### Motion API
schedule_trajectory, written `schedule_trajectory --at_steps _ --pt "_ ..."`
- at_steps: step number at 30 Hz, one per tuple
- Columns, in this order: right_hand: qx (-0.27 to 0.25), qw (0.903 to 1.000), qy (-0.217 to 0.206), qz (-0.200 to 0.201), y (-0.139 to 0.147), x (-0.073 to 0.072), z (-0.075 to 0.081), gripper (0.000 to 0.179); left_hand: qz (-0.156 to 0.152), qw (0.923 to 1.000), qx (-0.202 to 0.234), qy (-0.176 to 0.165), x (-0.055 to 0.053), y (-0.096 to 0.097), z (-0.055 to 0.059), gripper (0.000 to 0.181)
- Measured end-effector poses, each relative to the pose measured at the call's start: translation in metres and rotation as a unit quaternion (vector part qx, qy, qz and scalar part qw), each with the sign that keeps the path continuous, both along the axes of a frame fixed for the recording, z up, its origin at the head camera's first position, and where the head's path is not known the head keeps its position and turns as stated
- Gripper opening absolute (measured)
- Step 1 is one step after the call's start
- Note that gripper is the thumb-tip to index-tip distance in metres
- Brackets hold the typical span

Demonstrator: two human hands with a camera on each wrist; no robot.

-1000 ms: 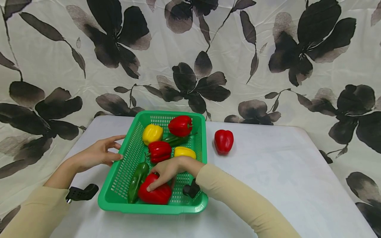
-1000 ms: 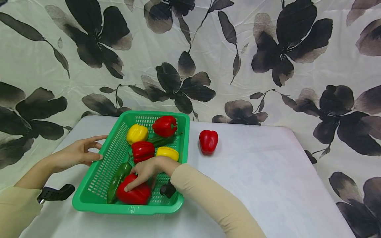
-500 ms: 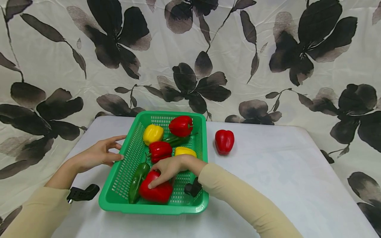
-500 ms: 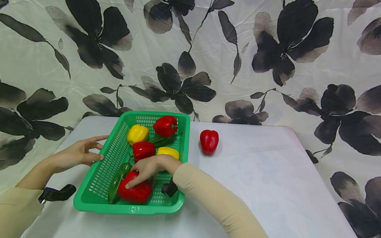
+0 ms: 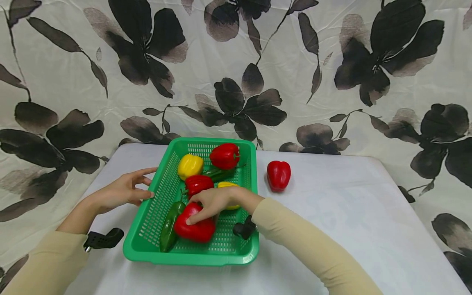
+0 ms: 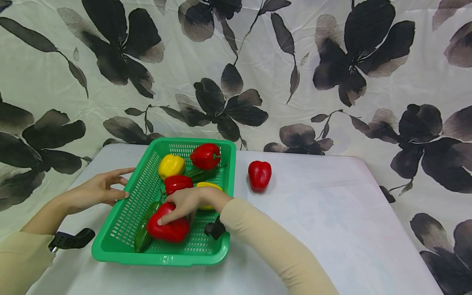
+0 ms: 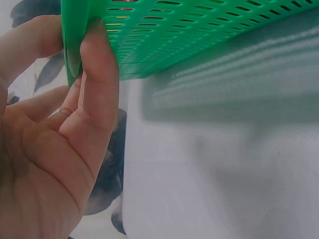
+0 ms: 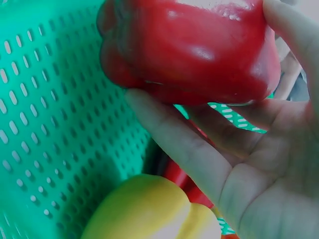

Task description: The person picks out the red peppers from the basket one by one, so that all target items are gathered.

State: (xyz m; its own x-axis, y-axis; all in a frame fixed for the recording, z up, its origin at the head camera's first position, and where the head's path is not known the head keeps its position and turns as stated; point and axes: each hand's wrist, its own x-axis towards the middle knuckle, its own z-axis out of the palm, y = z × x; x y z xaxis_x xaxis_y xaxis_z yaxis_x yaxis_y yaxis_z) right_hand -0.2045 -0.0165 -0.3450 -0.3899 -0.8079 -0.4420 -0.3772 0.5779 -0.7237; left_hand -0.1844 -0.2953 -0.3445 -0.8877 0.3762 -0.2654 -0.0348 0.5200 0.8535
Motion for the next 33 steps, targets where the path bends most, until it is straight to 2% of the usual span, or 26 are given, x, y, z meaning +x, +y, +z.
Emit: schedule_trajectory --at_steps 6,13,22,33 --pt "-0.004 0.9999 0.011 -0.004 0.005 -0.002 0.007 0.055 -0.004 1.0000 0.001 0.005 0.001 -0.001 0.001 0.079" --pt "-0.007 0.9997 0.019 -0.011 0.012 -0.006 0.016 0.055 0.003 0.9999 0.008 -0.007 -0.002 -0.001 -0.003 0.081" --pt "-0.007 0.9973 0.072 -0.014 0.022 -0.011 0.027 0.060 0.001 0.9999 0.009 -0.007 -0.002 -0.001 -0.002 0.081" --pt "-0.038 0.9955 0.079 -0.036 0.035 -0.011 0.035 0.053 0.000 0.9999 0.010 -0.006 -0.003 -0.001 -0.003 0.080"
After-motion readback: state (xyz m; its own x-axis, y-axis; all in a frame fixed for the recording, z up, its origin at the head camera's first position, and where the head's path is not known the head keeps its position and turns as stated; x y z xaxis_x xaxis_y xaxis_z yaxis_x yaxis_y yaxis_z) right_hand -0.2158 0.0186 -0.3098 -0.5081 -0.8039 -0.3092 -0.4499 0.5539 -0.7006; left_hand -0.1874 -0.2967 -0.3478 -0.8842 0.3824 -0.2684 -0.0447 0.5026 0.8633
